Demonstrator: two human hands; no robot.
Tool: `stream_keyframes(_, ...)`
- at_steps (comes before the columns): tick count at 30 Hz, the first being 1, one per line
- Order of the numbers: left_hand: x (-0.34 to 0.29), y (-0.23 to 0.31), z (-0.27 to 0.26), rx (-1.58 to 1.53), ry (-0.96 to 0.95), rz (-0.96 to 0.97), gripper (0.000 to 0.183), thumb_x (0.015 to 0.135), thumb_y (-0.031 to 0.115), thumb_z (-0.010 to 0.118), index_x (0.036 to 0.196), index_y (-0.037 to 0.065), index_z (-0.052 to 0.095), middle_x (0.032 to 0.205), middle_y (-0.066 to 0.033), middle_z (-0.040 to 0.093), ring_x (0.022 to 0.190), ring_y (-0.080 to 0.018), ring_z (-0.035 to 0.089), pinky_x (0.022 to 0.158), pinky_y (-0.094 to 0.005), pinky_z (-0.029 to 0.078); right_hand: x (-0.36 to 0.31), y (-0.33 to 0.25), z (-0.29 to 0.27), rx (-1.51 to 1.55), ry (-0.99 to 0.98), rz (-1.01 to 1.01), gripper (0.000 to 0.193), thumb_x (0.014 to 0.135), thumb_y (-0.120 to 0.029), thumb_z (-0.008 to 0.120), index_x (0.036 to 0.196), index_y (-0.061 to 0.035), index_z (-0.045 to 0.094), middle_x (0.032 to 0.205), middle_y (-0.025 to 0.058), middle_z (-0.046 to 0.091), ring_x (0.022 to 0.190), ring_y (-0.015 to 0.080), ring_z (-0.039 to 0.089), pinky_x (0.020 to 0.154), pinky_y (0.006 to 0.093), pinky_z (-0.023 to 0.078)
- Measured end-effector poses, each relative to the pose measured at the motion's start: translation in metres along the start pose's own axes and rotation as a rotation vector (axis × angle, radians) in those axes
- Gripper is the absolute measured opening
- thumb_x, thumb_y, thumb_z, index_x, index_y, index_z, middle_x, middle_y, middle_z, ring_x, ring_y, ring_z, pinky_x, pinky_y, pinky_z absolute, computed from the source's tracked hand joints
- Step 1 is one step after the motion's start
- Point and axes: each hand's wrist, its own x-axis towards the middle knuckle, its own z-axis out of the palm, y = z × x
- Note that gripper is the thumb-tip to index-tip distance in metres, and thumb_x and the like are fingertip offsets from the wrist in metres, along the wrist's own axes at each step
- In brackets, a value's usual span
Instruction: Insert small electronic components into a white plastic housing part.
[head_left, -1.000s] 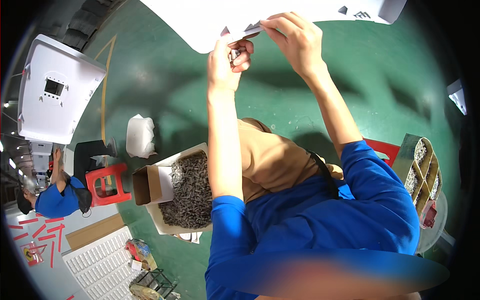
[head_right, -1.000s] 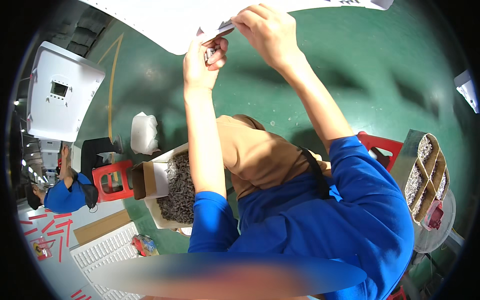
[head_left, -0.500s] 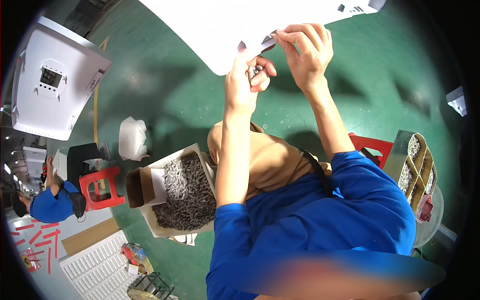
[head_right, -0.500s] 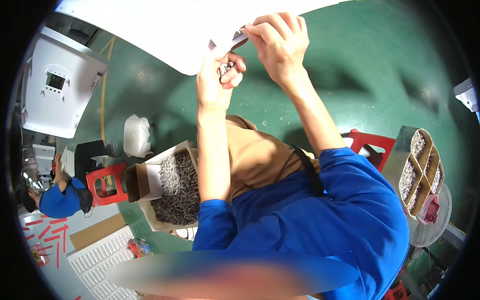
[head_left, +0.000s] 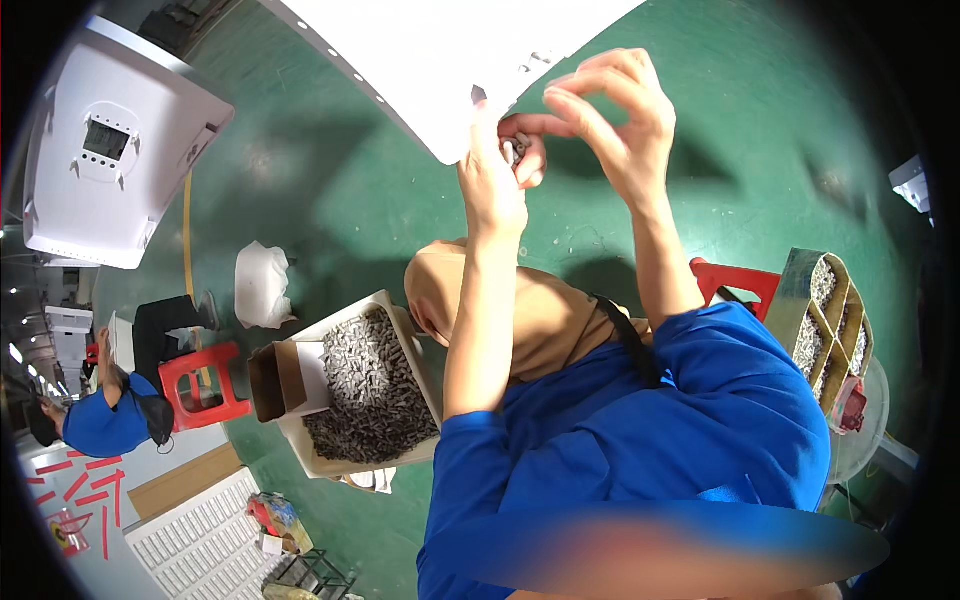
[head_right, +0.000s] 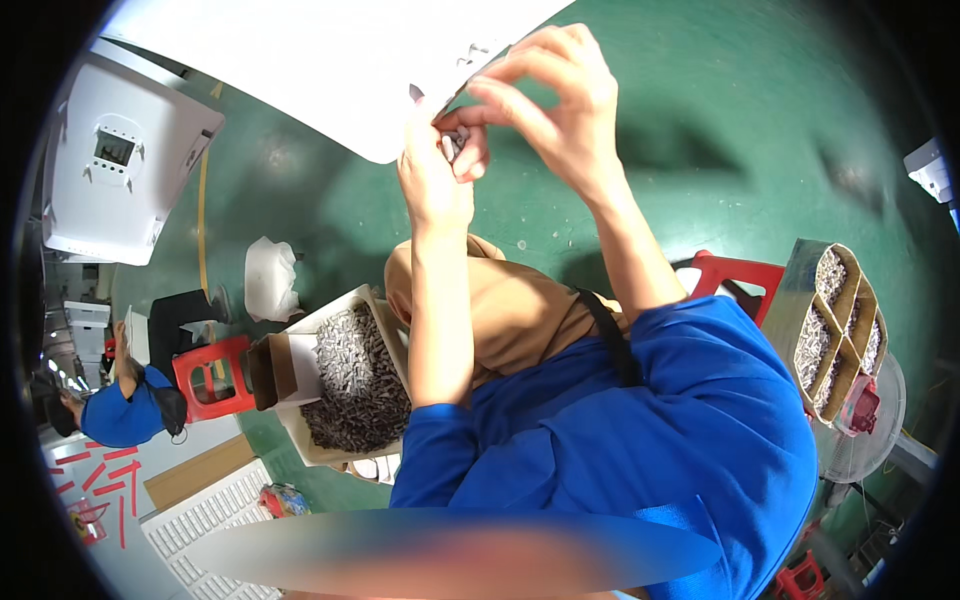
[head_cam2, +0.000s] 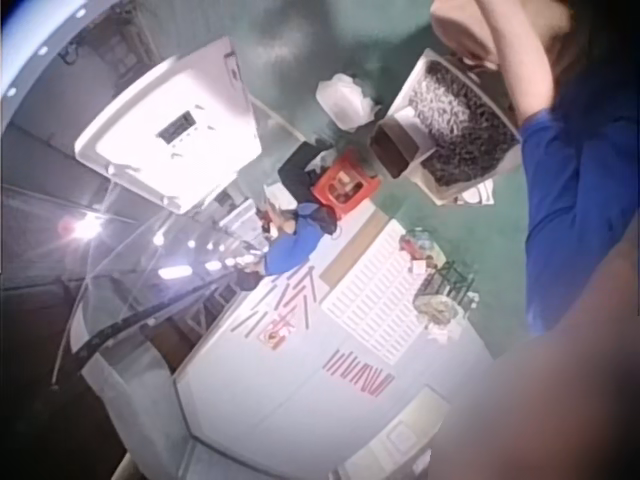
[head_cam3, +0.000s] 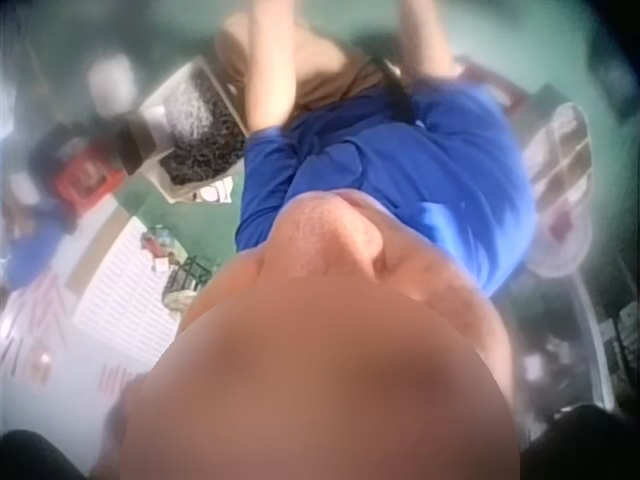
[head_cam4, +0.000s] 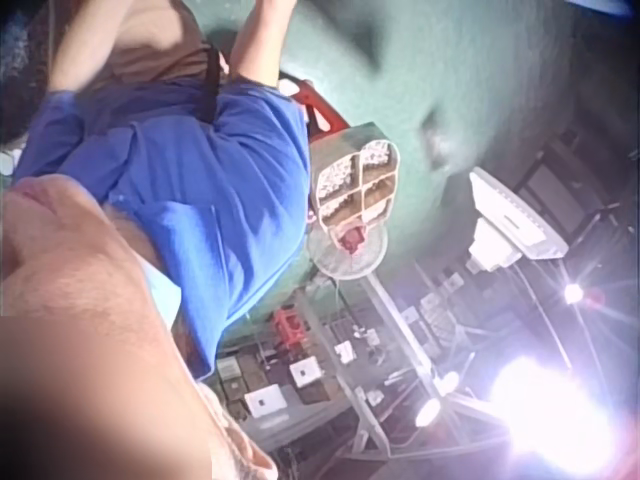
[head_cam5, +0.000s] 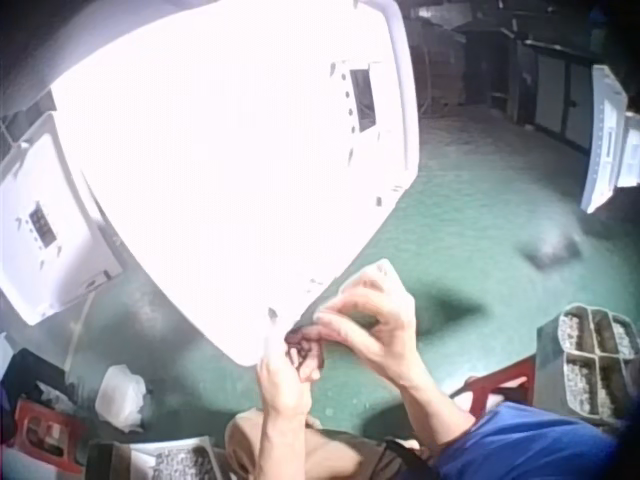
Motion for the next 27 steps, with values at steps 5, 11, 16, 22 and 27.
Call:
stream_keyframes(5,0.000,-0.006,0.003,0.035,0.174,-0.012,0.053,0.094,0.038,0.033,0.082,-0.005,0.061,0.065,-0.0057,0.055,0.044,-0.0069,0.036,0.039,-0.0203,0.025,-0.004,-0.022,-0.007,-0.217,-0.307,0.007,0.015,0.063,-0.020,0.076,0.073,-0.0116,0.069,0.074,0.0003,0.055,0.071,0.0190,0.048,0.067,0.0322,0.039)
stream_keyframes(11,-0.001,-0.021,0.029,-0.008,0.164,0.091,0.040,0.093,0.032,0.038,0.083,0.000,0.059,0.062,0.0000,0.048,0.045,-0.0057,0.035,0.040,-0.0201,0.026,-0.004,-0.017,-0.019,-0.117,-0.361,0.153,0.010,0.066,-0.006,0.070,0.076,-0.0048,0.069,0.070,0.0027,0.054,0.072,0.0176,0.049,0.065,0.0286,0.041)
stream_keyframes(16,0.004,-0.033,0.033,0.004,0.085,0.126,0.036,0.091,0.029,0.041,0.078,0.000,0.058,0.055,0.0012,0.042,0.041,-0.0049,0.030,0.037,-0.0206,0.023,-0.019,-0.015,-0.036,-0.064,-0.157,0.333,0.008,0.067,-0.007,0.068,0.075,-0.0053,0.068,0.068,0.0034,0.060,0.065,0.0161,0.055,0.060,0.0275,0.045)
stream_keyframes(22,0.013,-0.034,0.049,0.028,-0.020,0.064,0.040,0.090,0.029,0.037,0.072,-0.002,0.055,0.059,-0.0071,0.053,0.037,-0.0059,0.026,0.035,-0.0213,0.022,-0.015,-0.009,-0.051,-0.227,0.081,0.249,0.012,0.072,-0.005,0.068,0.083,-0.0054,0.065,0.071,0.0047,0.064,0.061,0.0152,0.063,0.055,0.0241,0.050)
stream_keyframes(27,0.014,-0.044,0.068,0.011,-0.025,0.074,0.034,0.089,0.027,0.035,0.079,0.001,0.055,0.063,-0.0086,0.058,0.037,-0.0052,0.026,0.035,-0.0211,0.022,-0.019,-0.001,-0.063,-0.335,0.076,0.228,0.012,0.072,-0.005,0.067,0.084,-0.0073,0.064,0.071,0.0045,0.063,0.059,0.0145,0.062,0.053,0.0231,0.048)
